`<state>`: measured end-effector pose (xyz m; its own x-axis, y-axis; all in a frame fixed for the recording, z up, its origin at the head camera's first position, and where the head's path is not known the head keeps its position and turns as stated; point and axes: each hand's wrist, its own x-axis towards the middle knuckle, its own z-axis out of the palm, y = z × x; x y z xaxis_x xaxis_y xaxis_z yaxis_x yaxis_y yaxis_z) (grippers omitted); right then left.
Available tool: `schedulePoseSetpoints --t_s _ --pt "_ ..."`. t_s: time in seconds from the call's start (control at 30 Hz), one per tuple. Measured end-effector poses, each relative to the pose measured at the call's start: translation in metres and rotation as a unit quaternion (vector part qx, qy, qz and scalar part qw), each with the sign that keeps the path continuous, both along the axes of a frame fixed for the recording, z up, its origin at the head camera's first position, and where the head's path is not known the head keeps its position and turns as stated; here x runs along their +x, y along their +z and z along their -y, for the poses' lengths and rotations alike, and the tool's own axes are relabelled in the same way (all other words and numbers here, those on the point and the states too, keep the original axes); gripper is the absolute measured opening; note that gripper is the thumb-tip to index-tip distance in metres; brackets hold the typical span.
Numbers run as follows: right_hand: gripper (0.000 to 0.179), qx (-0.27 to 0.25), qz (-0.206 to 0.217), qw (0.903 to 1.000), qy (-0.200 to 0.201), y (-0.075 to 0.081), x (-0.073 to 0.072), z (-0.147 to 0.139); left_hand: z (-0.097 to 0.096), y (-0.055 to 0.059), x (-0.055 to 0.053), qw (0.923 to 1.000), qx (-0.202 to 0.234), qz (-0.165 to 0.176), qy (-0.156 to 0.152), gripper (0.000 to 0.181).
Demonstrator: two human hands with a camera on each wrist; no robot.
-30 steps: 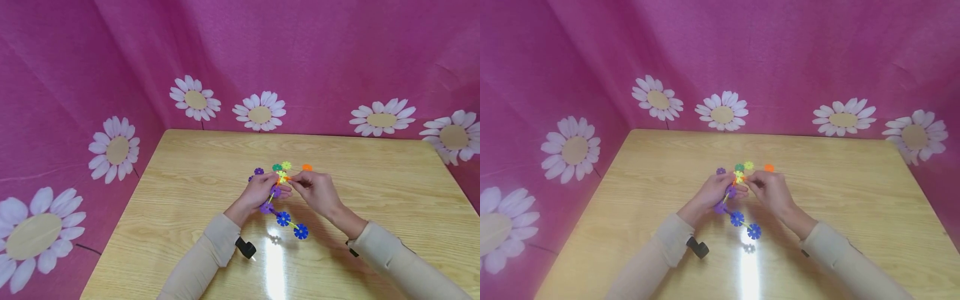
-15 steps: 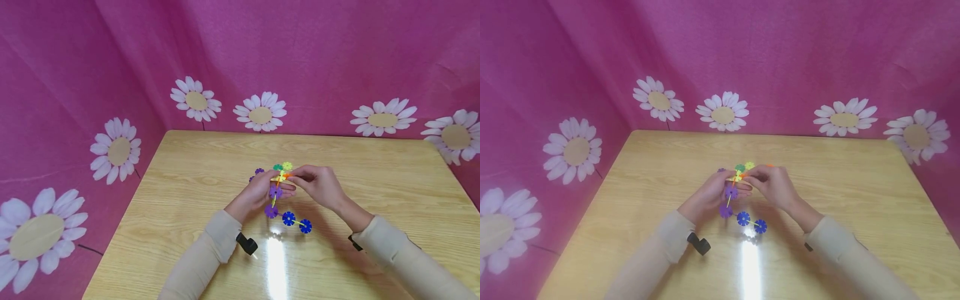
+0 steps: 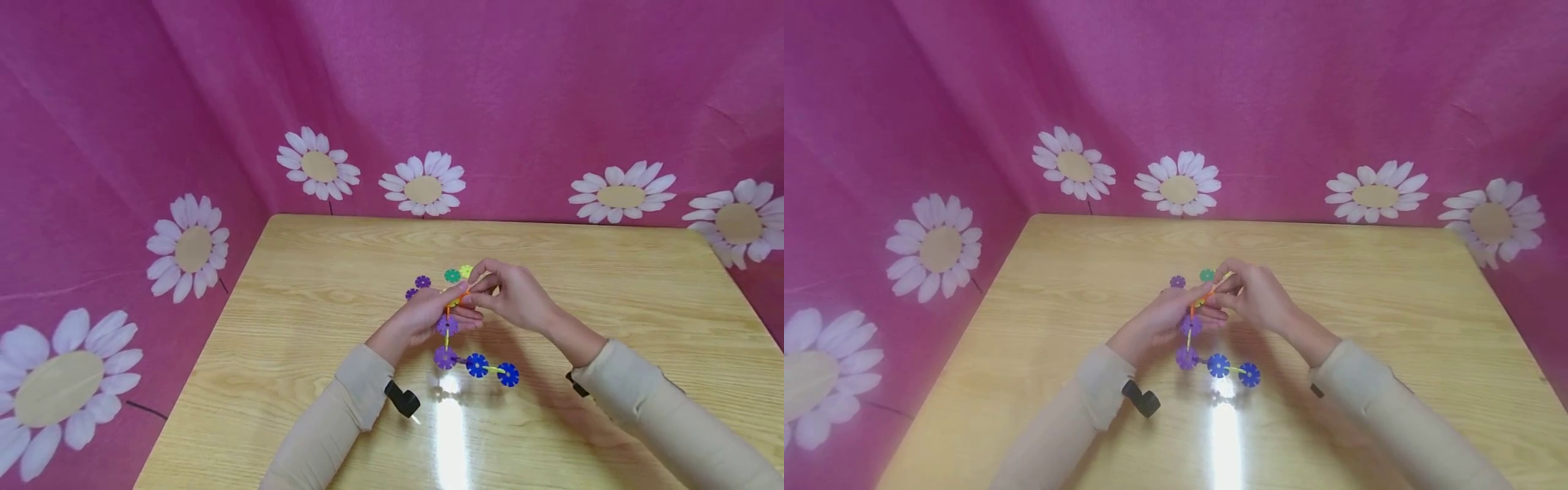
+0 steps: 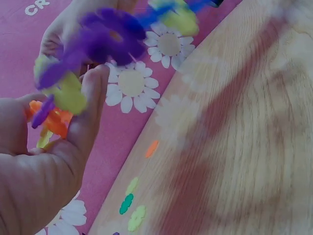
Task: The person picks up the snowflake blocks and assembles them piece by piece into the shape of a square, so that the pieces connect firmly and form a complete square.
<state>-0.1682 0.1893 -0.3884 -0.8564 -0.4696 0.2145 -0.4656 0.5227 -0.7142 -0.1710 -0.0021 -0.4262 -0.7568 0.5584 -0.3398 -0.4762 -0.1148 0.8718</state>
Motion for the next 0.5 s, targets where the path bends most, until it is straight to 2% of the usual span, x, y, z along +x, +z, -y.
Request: schedulePoseSetpoints --t_s 0.13,0.2,0.3,0.37,0.5 --pt "0.030 -0.001 0.035 0.9991 0.024 0.004 -0.005 -0.007 -0.001 -0.002 0.001 1.0000 0.003 0.002 0.003 0.057" --pt "0.033 0.015 0.028 0.9991 0.029 0.007 -0.008 -0.013 0.000 -0.004 0.001 0.9999 -0.002 0.011 0.003 0.058" --pt "0.032 0.050 -0.006 0.9987 0.012 0.008 -0.021 -0.022 0.002 -0.006 -0.001 0.9996 -0.008 0.026 0.013 0.062" --pt "0.029 0.079 -0.016 0.9967 -0.009 0.003 -0.033 -0.023 0.004 -0.007 -0.002 0.9992 -0.013 0.031 0.021 0.064" --pt "0.031 0.159 0.001 0.9866 -0.033 -0.021 -0.056 -0.022 0.004 -0.009 0.001 0.9988 -0.010 0.040 0.027 0.066"
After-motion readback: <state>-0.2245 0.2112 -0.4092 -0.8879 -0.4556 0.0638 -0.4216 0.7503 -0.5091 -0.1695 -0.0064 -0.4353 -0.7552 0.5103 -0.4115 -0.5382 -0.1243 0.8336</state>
